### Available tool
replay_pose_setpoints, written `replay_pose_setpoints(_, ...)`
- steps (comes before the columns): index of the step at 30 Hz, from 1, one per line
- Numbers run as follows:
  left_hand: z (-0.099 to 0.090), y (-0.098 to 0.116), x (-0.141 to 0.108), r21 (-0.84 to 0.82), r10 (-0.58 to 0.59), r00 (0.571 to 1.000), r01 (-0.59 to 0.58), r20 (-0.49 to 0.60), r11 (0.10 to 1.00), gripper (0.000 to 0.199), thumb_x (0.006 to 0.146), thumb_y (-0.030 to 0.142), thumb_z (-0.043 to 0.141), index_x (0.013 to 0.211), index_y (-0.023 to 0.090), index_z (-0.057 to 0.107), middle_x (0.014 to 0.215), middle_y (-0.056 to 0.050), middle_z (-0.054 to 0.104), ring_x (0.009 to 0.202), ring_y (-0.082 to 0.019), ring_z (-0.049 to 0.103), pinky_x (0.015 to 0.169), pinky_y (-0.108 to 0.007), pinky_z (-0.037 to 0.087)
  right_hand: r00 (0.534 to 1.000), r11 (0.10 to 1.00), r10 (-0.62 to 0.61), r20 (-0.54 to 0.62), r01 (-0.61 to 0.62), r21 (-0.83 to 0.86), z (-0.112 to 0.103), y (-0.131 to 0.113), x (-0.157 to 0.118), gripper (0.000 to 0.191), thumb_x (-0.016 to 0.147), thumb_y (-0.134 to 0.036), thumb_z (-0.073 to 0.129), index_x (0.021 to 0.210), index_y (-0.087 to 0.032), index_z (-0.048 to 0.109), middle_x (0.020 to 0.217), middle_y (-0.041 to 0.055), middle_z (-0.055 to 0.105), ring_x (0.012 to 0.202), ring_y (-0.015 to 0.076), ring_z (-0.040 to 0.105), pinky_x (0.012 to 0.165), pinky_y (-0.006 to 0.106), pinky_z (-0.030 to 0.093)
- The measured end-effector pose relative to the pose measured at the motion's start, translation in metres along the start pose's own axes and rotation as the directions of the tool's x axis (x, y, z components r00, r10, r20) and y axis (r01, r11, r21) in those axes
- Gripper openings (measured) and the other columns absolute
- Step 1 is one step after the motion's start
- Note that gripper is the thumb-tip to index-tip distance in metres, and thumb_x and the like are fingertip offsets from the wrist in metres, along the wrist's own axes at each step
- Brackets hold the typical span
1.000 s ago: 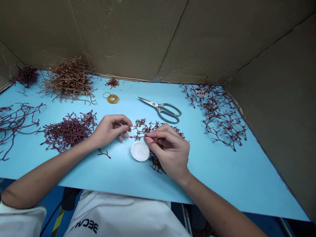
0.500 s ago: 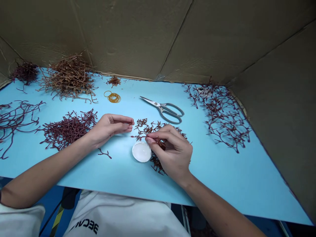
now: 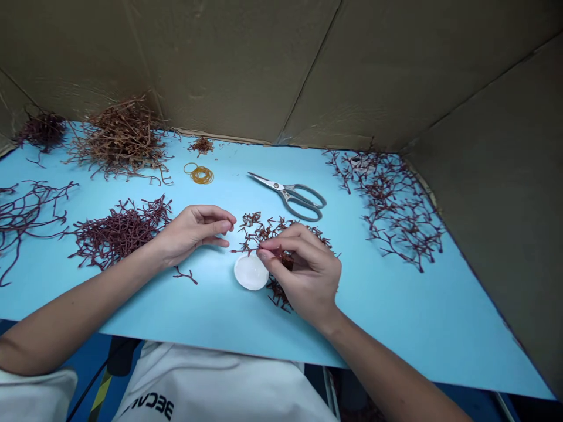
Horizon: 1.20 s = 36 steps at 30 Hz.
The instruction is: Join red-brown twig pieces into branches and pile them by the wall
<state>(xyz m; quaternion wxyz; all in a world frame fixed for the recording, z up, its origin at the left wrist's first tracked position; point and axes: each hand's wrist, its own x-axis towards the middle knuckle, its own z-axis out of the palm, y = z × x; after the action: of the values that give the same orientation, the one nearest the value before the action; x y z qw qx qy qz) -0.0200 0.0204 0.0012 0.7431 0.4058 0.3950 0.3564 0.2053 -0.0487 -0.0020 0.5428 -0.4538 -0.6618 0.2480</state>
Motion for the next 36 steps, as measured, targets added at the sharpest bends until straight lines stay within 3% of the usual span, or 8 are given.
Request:
replay_pose_setpoints(5,0.003,-0.002,-0.001,0.049,0.018,1.000,-0.019,0.021,0.999,0.030,0.072,0.035,0.098,0.092,0.018,0.084,0.089,-0.004,0.076,0.079,-0.014,0.069,0.069,-0.024,0.066,0.999,0.998,-0.007,0.047,0.003,0.070,0.001,-0.003,0.002,0.010,0.090,-0.017,0.079,0.092,-0.027,0.080,0.088,0.0028,0.068,0.080,0.0184,0.069,0.068,0.035,0.059)
replay_pose_setpoints(10,0.012,0.001,-0.009,0.149,0.150,0.988,-0.155,0.040,0.977,0.016,0.080,0.030,0.092,0.090,0.019,0.085,0.083,-0.004,0.079,0.071,-0.013,0.070,0.061,-0.019,0.061,0.995,0.994,0.013,0.099,-0.024,0.110,0.003,-0.007,0.003,0.011,0.091,-0.015,0.076,0.089,-0.026,0.076,0.107,0.0063,0.072,0.105,0.0232,0.074,0.086,0.041,0.062)
replay_pose_setpoints(13,0.020,0.003,-0.016,0.193,0.210,0.976,-0.216,0.052,0.957,0.008,0.081,0.023,0.090,0.086,0.020,0.086,0.081,-0.003,0.080,0.068,-0.012,0.070,0.062,-0.019,0.060,0.991,0.989,0.018,0.136,-0.037,0.143,0.004,-0.006,0.003,0.010,0.093,-0.016,0.074,0.090,-0.026,0.074,0.112,0.0066,0.075,0.108,0.0236,0.075,0.094,0.045,0.061)
replay_pose_setpoints(25,0.027,-0.008,-0.020,0.131,0.219,0.975,-0.221,0.030,0.966,0.013,0.075,0.024,0.095,0.082,0.019,0.085,0.080,-0.005,0.084,0.074,-0.017,0.079,0.073,-0.023,0.065,0.992,0.983,0.047,0.113,-0.066,0.173,0.007,-0.006,0.000,0.013,0.093,-0.013,0.074,0.090,-0.026,0.074,0.107,0.0047,0.080,0.099,0.0203,0.077,0.084,0.037,0.062)
replay_pose_setpoints(31,0.030,-0.007,-0.020,0.109,0.278,0.960,-0.278,0.011,0.954,0.018,0.068,0.021,0.099,0.078,0.017,0.085,0.077,-0.005,0.083,0.071,-0.016,0.079,0.069,-0.021,0.066,0.991,0.976,0.058,0.121,-0.081,0.202,0.008,-0.005,-0.001,0.014,0.092,-0.012,0.075,0.089,-0.026,0.073,0.107,0.0038,0.079,0.101,0.0206,0.077,0.088,0.038,0.063)
replay_pose_setpoints(36,0.029,-0.008,-0.020,0.098,0.287,0.958,-0.286,0.010,0.953,0.015,0.071,0.019,0.097,0.078,0.017,0.085,0.079,-0.005,0.084,0.072,-0.015,0.080,0.070,-0.020,0.066,0.991,0.972,0.068,0.114,-0.091,0.215,0.009,-0.005,-0.002,0.015,0.092,-0.012,0.075,0.089,-0.026,0.073,0.106,0.0044,0.079,0.102,0.0211,0.078,0.085,0.037,0.063)
